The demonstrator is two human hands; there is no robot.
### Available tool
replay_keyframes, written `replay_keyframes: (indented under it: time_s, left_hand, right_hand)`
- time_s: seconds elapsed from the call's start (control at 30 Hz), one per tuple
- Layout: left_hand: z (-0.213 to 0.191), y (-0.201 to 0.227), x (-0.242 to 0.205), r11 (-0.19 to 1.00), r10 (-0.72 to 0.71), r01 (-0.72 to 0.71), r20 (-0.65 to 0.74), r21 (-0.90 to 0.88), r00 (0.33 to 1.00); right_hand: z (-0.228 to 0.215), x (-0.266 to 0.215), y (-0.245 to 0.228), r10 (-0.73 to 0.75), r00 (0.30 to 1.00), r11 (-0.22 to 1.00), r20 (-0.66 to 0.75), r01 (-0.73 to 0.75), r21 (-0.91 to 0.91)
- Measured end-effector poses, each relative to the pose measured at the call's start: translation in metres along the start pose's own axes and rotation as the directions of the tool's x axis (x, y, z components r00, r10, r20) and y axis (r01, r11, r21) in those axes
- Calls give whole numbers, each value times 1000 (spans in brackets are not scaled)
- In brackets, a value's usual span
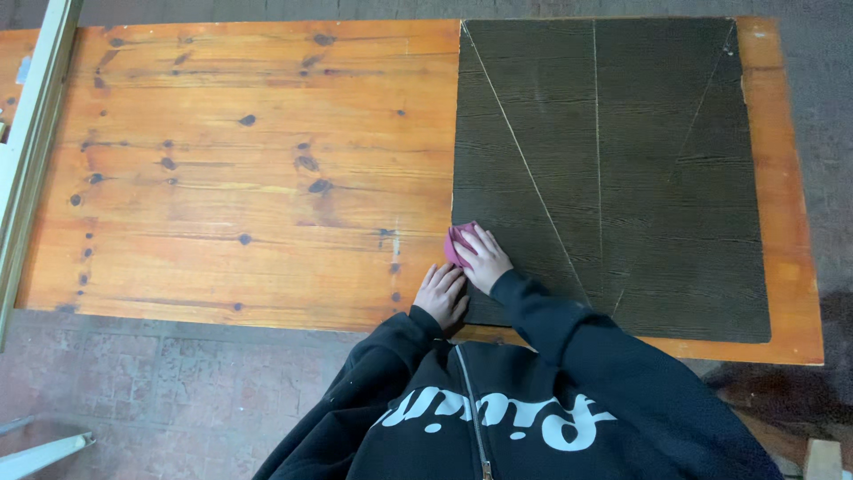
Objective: The person wipes a dark rectangular panel on a wooden workbench using a pink cloth. After wiping, the person lifts the panel to reveal the workbench underneath.
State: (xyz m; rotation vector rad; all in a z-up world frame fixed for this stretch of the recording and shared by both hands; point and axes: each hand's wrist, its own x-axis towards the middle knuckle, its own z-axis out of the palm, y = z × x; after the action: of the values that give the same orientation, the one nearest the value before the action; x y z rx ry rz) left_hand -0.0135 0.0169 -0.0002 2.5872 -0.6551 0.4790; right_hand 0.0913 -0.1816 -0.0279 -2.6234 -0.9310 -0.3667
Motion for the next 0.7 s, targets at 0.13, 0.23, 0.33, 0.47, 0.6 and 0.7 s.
replay_keyframes:
  time_s: [0.13, 0.23, 0.33, 0.47, 0.6, 0.7]
  left_hand:
    - [-4, 2, 2, 1000, 9, -9, 1, -12, 1000]
    - [-5, 2, 5, 1000, -5, 5, 7, -2, 1000]
    - [-5, 6, 7, 1000, -10, 9, 21, 25, 1000]
    - [-3, 10, 12, 998, -42, 36, 110, 59, 993]
    - [-3, 10, 17, 997, -57, 49, 126, 67, 990]
    - [1, 12, 19, 996, -66, 56, 136, 75, 989]
  right_hand:
    - [-27, -5, 10, 6, 1000, 1000, 30, -5, -17]
    - [-20, -5, 26, 33, 999, 999, 17, -33, -32]
    - [-5, -2, 30, 67, 998, 997, -8, -67, -50]
    - [-4, 11, 16, 95, 995, 995, -31, -96, -39]
    - [-14, -2, 12, 81, 996, 996, -23, -81, -29]
    - [-32, -17, 19, 78, 997, 996, -23, -79, -41]
